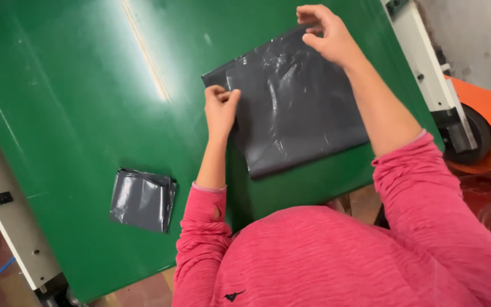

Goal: Folding black plastic bags on a conveyor belt and placing them into a red plastic storage crate.

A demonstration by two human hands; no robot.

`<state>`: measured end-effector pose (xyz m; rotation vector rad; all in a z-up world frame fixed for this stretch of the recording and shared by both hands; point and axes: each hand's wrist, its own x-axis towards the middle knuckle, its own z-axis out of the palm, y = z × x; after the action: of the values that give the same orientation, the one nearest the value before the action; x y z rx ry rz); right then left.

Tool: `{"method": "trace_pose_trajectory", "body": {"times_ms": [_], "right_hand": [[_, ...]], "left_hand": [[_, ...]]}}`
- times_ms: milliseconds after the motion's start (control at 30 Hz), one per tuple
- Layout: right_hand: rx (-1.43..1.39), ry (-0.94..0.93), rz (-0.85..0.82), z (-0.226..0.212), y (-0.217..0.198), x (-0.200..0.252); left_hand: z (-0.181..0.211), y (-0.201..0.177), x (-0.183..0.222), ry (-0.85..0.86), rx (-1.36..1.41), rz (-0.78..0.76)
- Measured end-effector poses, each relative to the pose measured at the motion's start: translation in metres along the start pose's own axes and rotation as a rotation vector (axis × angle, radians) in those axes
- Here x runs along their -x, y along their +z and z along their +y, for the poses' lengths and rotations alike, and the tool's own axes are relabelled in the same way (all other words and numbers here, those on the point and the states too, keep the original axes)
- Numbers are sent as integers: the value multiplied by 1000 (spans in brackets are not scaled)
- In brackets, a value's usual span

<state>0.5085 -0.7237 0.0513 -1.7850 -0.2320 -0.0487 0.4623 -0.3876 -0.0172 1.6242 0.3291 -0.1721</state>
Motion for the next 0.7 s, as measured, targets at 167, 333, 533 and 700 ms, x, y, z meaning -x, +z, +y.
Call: {"method": "trace_pose_trajectory", "body": {"times_ms": [167, 333, 533, 700], "right_hand": [[494, -121, -327, 2, -3, -37], [832, -259, -455, 9, 30, -52], [1032, -44, -548, 35, 55, -75], [1009, -194, -379, -11, 57, -6]], "left_hand": [[25, 1, 11, 377, -184, 125], [6, -19, 4, 325, -388, 211], [73, -7, 62, 526, -815, 230], [5, -10, 80, -225, 306, -589]]}}
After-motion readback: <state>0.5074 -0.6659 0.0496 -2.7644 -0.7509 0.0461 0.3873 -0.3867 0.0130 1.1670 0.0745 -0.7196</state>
